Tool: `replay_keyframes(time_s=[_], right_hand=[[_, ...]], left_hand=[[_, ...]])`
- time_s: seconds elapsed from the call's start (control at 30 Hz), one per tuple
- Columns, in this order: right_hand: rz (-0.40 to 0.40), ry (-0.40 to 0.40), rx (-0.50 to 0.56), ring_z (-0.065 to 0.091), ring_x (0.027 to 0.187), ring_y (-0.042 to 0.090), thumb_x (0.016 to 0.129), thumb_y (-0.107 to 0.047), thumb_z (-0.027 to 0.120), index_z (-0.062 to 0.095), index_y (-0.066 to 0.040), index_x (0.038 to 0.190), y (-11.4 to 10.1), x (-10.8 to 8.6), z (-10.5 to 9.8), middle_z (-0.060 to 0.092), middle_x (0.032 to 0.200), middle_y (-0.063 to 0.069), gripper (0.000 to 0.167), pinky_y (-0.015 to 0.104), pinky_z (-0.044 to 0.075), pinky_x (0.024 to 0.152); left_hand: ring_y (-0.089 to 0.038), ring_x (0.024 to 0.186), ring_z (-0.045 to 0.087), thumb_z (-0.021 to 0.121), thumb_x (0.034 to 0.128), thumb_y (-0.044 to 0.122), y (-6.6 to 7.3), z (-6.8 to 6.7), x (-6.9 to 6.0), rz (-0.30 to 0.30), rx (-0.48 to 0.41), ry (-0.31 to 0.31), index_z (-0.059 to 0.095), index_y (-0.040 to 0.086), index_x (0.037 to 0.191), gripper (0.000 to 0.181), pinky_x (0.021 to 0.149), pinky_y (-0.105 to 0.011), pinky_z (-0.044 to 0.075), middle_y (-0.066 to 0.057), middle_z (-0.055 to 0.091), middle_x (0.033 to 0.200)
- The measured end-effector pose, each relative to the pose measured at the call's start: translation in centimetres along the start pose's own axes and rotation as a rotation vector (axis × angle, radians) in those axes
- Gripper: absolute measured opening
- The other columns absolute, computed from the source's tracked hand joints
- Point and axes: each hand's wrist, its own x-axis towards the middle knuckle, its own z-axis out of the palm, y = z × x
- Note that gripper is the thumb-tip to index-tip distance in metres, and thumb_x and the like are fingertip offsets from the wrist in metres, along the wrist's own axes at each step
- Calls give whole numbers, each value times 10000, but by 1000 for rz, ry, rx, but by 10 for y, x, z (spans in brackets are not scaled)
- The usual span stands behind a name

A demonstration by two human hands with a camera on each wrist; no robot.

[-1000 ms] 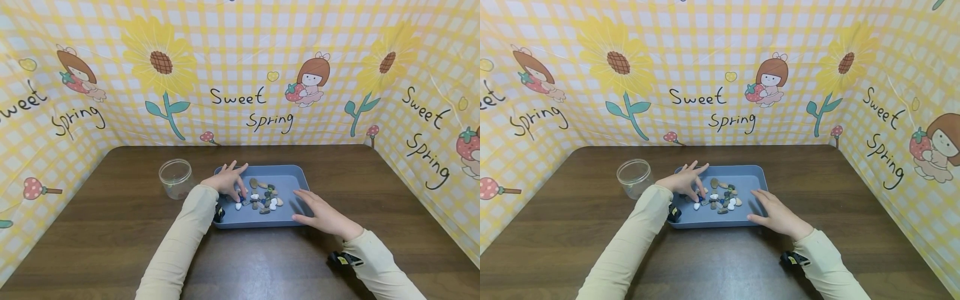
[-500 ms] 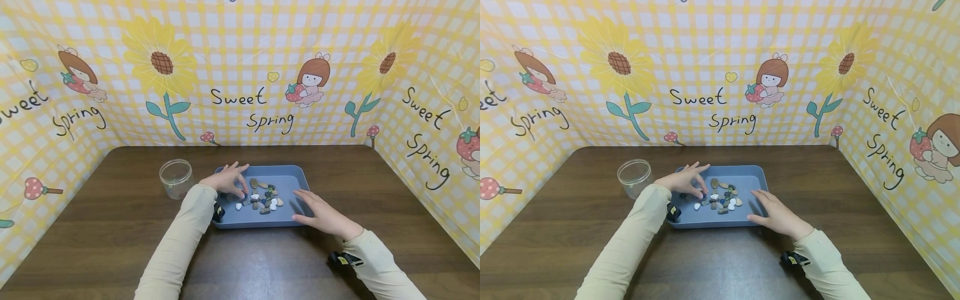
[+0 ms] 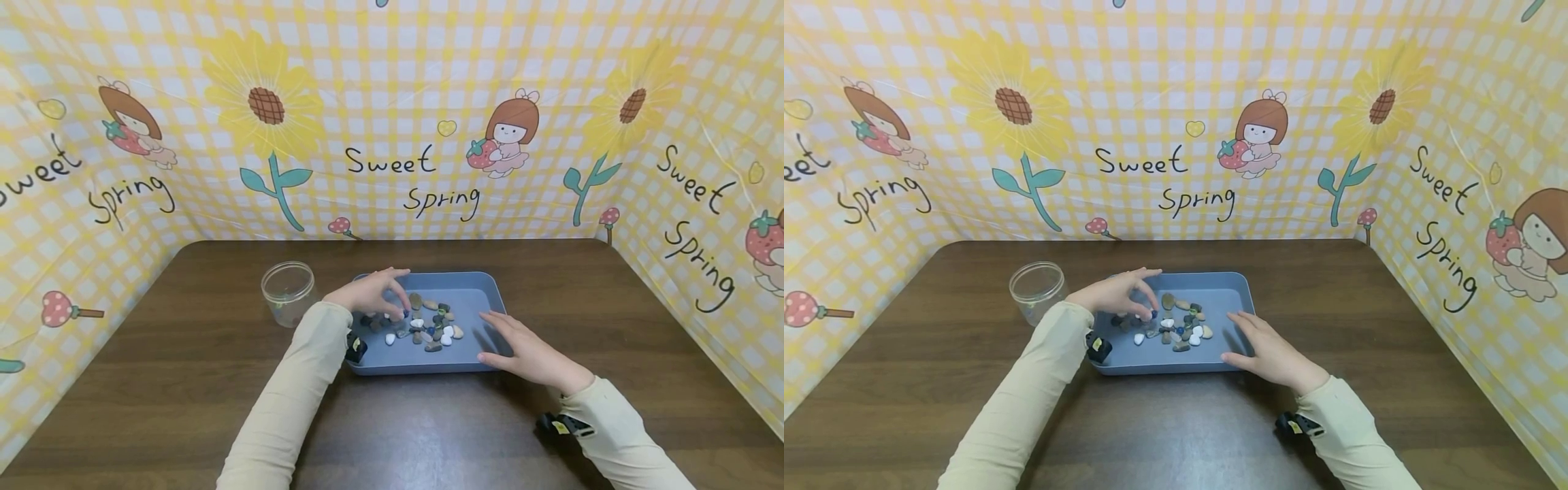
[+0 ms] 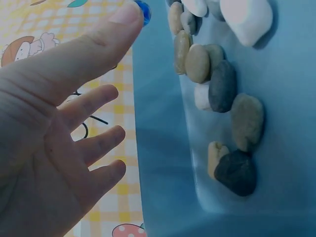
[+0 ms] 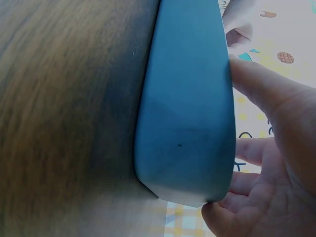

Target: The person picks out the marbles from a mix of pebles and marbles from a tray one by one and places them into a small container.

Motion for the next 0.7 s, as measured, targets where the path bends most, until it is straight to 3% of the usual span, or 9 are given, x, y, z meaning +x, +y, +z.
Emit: replay_keyframes(time_s=[0.23,0.7], right_hand=[[-2,0,0,301,1350,445,879,-423,607,331,-19,1426,1,1,1,323,1463,262,734,611,304,1054],[10,-4,2,287,1361,440,872,-396,624,322,-20,1431,4,3,3,305,1475,259,738,613,294,1061]], left_hand=[[-302,1447,188,716,819,202,3,-4,-1,3,-15,28,740,196,940,123,1142,-516,249,-64,234,1559],[-297,1419,266,704,833,213,9,-12,-7,62,-8,110,723,177,957,131,1131,-486,289,-79,302,1526]])
